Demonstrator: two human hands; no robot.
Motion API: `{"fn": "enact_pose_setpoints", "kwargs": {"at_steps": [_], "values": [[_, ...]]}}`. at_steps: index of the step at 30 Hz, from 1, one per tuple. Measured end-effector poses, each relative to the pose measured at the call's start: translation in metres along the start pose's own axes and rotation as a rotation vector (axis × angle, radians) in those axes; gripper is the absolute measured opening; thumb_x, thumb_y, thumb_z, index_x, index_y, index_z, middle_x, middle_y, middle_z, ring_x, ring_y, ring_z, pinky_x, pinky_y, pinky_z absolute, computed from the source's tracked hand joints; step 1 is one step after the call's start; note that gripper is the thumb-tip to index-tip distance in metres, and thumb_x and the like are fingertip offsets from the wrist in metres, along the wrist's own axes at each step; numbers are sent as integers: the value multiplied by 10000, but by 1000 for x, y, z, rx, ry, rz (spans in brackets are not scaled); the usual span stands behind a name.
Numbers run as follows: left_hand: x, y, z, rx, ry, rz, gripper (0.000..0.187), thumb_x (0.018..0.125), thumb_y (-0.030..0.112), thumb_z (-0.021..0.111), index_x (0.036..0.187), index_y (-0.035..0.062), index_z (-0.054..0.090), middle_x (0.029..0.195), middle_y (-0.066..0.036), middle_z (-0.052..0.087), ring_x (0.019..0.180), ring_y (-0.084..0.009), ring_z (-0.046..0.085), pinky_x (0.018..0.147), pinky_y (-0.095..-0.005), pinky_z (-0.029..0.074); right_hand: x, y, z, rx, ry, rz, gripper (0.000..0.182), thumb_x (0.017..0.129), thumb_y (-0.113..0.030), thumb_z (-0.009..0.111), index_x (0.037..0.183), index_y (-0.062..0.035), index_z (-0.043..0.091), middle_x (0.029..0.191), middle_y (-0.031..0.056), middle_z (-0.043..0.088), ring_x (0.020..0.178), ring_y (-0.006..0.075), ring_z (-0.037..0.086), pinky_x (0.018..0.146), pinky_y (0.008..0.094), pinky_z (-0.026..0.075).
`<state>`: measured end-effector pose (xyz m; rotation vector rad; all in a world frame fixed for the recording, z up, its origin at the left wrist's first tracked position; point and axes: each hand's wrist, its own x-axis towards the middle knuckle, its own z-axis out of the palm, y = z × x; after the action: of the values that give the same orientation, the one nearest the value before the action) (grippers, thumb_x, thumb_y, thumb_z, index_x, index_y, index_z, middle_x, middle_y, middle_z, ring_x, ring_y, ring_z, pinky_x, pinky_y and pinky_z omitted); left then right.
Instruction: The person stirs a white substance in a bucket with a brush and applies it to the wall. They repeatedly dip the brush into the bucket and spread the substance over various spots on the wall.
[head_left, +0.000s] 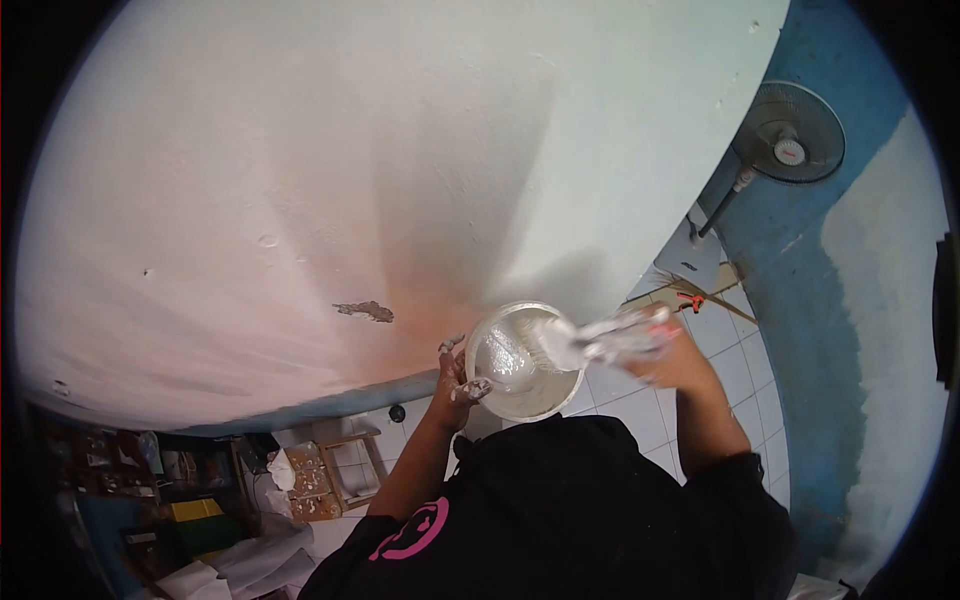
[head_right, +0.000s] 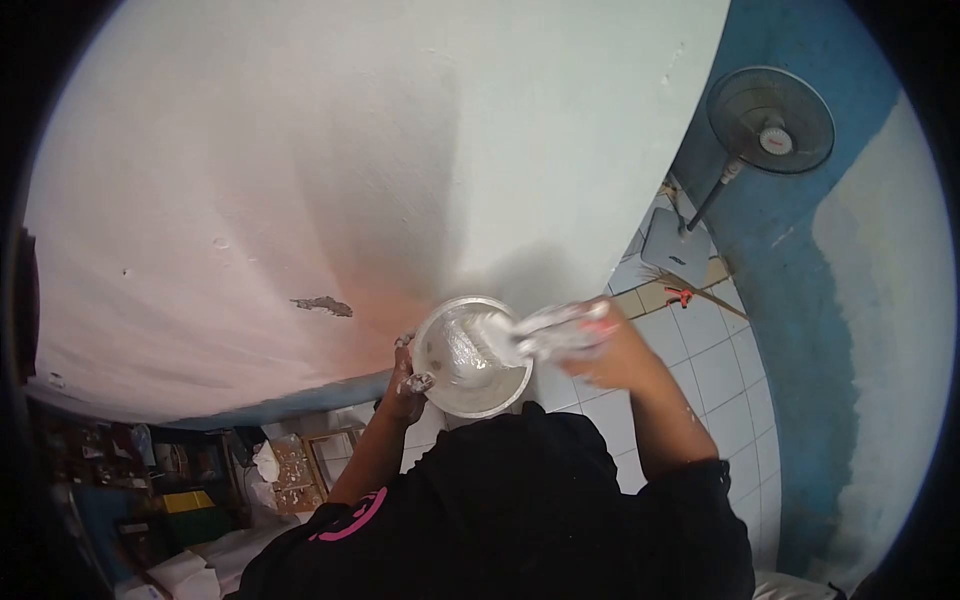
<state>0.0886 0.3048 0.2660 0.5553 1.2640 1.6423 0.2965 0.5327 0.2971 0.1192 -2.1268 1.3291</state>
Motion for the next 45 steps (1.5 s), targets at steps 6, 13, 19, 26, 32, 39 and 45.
{"fn": "enact_pose_setpoints", "kwargs": {"at_steps": [6, 13, 19, 26, 32, 39, 45], "values": [[-7, -6, -21, -81, 23, 12, 852, 636, 213, 698, 1288, 166, 152, 1263, -142, 392, 1114, -268, 463, 858, -393, 468, -18, -13, 9, 902, 573, 471, 263, 796, -32, 592, 1024, 80, 524, 844, 113, 603, 672, 248, 643, 571, 311, 552], [-8, -6, -25, -217, 44, -85, 736, 702, 222, 624, 1286, 179, 178, 1240, -98, 392, 1104, -248, 464, 842, -403, 479, -4, -14, 29, 1132, 666, 380, 340, 805, -43, 590, 1092, 96, 472, 844, 119, 587, 711, 256, 639, 611, 350, 573], [-13, -8, -28, -86, 32, -65, 683, 706, 194, 610, 1257, 196, 206, 1249, -83, 378, 1120, -237, 453, 820, -388, 502, 39, -58, -19, 141, 679, 28, 339, 767, -15, 613, 1065, 113, 515, 922, 172, 618, 762, 194, 629, 670, 276, 530], [-23, 12, -24, -143, 29, -154, 741, 658, 135, 637, 1256, 191, 202, 1235, -82, 392, 1112, -244, 469, 846, -426, 497, 130, -138, -48, -1005, 422, -544, 333, 732, -124, 619, 1061, -76, 608, 1122, 149, 579, 1033, 271, 572, 820, 371, 496], [-29, -1, -47, -194, 24, -114, 778, 642, 111, 640, 1272, 170, 188, 1203, -107, 410, 1096, -252, 475, 848, -424, 485, 72, -83, 26, -1099, -142, -276, 321, 764, -181, 592, 1084, -193, 614, 1162, 90, 573, 1057, 222, 567, 771, 307, 524], [-32, 0, -64, -134, -22, -44, 826, 613, 132, 653, 1285, 131, 174, 1214, -121, 396, 1138, -263, 422, 906, -432, 411, 157, -198, -57, -1200, -190, -454, 255, 744, -141, 615, 995, -176, 650, 1101, 55, 612, 942, 219, 625, 681, 298, 544], [-35, 13, -49, -235, 4, -131, 827, 598, 191, 675, 1269, 129, 197, 1234, -119, 376, 1159, -269, 404, 930, -431, 394, 181, -218, -62, -1522, 275, -664, 245, 756, -128, 634, 1000, -113, 640, 1102, 134, 600, 976, 235, 612, 678, 286, 549]]}}
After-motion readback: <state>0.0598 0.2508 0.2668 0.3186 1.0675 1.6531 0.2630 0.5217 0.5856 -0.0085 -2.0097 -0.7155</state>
